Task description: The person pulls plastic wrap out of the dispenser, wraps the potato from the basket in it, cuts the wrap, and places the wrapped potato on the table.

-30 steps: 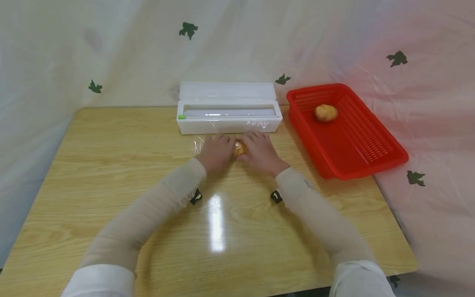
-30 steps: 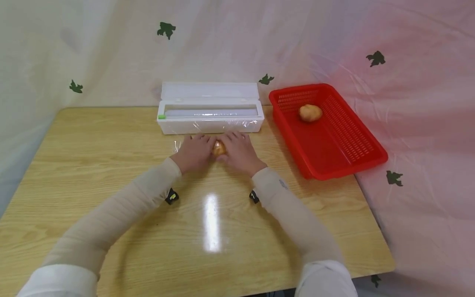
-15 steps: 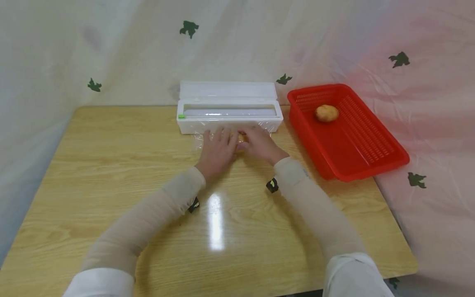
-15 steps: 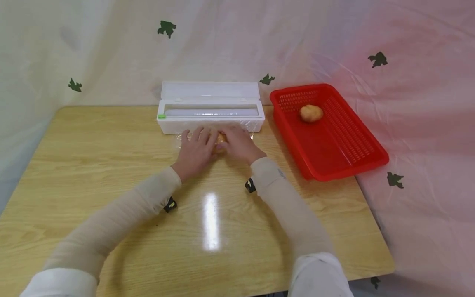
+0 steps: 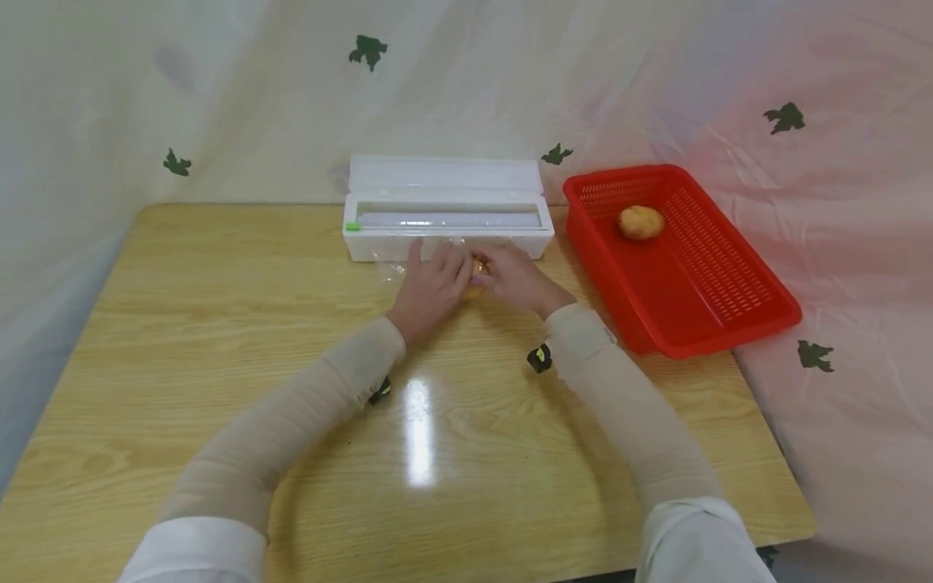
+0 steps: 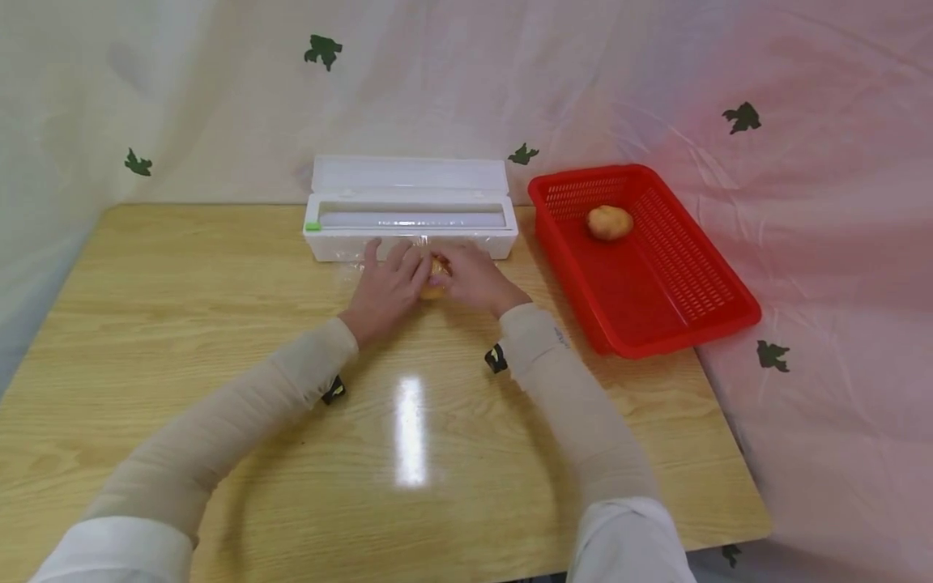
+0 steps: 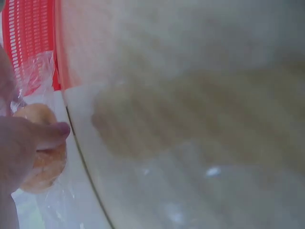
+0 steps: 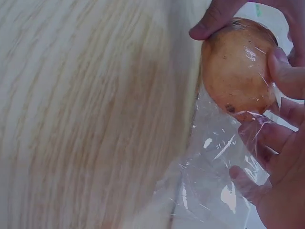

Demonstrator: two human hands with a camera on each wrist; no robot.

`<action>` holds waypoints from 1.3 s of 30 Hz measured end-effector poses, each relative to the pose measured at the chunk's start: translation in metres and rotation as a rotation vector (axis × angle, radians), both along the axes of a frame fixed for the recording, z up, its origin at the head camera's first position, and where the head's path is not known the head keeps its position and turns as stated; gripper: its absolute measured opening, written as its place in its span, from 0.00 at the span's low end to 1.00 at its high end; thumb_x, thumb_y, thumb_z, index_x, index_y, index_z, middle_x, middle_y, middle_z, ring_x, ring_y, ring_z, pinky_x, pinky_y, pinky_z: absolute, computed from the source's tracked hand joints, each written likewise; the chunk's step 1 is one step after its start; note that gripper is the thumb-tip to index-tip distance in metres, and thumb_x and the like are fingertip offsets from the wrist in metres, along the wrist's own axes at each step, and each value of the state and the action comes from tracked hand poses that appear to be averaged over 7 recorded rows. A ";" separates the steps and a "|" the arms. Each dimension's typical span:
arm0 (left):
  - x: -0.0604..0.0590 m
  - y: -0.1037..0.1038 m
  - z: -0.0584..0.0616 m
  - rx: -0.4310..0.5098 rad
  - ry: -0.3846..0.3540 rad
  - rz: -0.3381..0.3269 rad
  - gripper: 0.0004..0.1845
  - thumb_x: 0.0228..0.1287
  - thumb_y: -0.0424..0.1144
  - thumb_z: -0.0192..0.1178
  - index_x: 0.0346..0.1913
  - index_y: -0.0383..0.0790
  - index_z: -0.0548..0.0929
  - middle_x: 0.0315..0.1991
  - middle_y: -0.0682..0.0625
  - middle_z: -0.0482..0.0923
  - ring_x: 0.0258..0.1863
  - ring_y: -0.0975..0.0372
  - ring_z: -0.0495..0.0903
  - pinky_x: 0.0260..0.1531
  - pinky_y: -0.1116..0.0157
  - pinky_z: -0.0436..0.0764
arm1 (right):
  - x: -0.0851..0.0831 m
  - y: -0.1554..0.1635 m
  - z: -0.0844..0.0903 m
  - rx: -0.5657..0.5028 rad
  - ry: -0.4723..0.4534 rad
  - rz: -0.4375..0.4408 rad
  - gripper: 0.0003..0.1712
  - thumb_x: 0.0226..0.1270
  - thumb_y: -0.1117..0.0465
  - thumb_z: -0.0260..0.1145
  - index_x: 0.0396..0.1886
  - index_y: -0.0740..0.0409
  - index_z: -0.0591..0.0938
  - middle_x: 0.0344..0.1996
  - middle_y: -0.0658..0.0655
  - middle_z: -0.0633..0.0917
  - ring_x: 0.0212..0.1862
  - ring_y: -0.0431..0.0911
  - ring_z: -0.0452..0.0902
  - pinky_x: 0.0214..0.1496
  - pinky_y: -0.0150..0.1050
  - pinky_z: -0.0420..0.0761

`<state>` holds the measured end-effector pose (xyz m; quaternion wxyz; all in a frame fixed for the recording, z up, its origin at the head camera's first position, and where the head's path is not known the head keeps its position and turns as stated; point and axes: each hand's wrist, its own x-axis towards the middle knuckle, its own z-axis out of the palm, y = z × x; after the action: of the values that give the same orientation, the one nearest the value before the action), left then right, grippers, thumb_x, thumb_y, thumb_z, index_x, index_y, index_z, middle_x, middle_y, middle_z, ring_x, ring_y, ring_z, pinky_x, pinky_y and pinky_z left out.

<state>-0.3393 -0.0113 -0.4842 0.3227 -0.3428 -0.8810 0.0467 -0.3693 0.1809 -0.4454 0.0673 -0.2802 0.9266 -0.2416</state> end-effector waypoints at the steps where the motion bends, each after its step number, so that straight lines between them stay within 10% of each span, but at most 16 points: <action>1: -0.002 0.000 0.002 -0.018 -0.004 -0.008 0.16 0.74 0.35 0.47 0.59 0.33 0.76 0.52 0.42 0.75 0.56 0.48 0.72 0.58 0.38 0.67 | 0.001 0.000 0.000 0.015 0.010 -0.006 0.26 0.70 0.55 0.69 0.63 0.59 0.78 0.52 0.58 0.83 0.58 0.55 0.73 0.65 0.50 0.69; 8: -0.015 -0.001 0.013 -0.118 -0.137 -0.002 0.28 0.72 0.54 0.59 0.61 0.34 0.76 0.53 0.41 0.76 0.59 0.48 0.71 0.61 0.37 0.65 | 0.014 -0.005 0.000 0.218 0.106 -0.120 0.42 0.66 0.40 0.69 0.74 0.53 0.69 0.71 0.61 0.67 0.73 0.59 0.55 0.76 0.57 0.52; 13: -0.023 -0.006 0.008 -0.088 -0.205 0.035 0.26 0.70 0.49 0.60 0.63 0.34 0.75 0.53 0.41 0.76 0.58 0.48 0.70 0.58 0.41 0.68 | 0.018 -0.009 -0.003 0.203 0.205 -0.138 0.39 0.65 0.47 0.72 0.72 0.48 0.70 0.68 0.60 0.66 0.71 0.59 0.55 0.72 0.59 0.53; 30: -0.032 -0.005 -0.011 -0.050 -0.041 0.005 0.17 0.77 0.39 0.46 0.61 0.37 0.77 0.50 0.42 0.76 0.47 0.49 0.76 0.43 0.52 0.76 | 0.014 -0.004 0.004 0.209 0.172 -0.170 0.33 0.68 0.54 0.67 0.73 0.42 0.72 0.64 0.64 0.66 0.68 0.60 0.55 0.66 0.59 0.59; 35: -0.019 -0.004 -0.005 0.013 -0.249 0.049 0.34 0.70 0.57 0.59 0.70 0.38 0.71 0.58 0.44 0.73 0.57 0.50 0.71 0.52 0.45 0.69 | 0.011 -0.015 0.017 0.097 0.238 -0.186 0.23 0.68 0.56 0.66 0.62 0.54 0.82 0.62 0.63 0.70 0.66 0.60 0.58 0.63 0.59 0.62; 39: -0.007 -0.019 0.013 0.210 -0.479 0.114 0.34 0.71 0.53 0.56 0.74 0.39 0.67 0.67 0.45 0.71 0.67 0.50 0.65 0.60 0.40 0.61 | 0.003 -0.041 0.034 0.001 0.241 -0.174 0.21 0.69 0.62 0.62 0.61 0.55 0.82 0.62 0.61 0.70 0.66 0.59 0.59 0.64 0.59 0.62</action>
<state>-0.3464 -0.0306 -0.4708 0.1355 -0.2586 -0.9502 -0.1095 -0.3661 0.1396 -0.4114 -0.0654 -0.2255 0.9490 -0.2106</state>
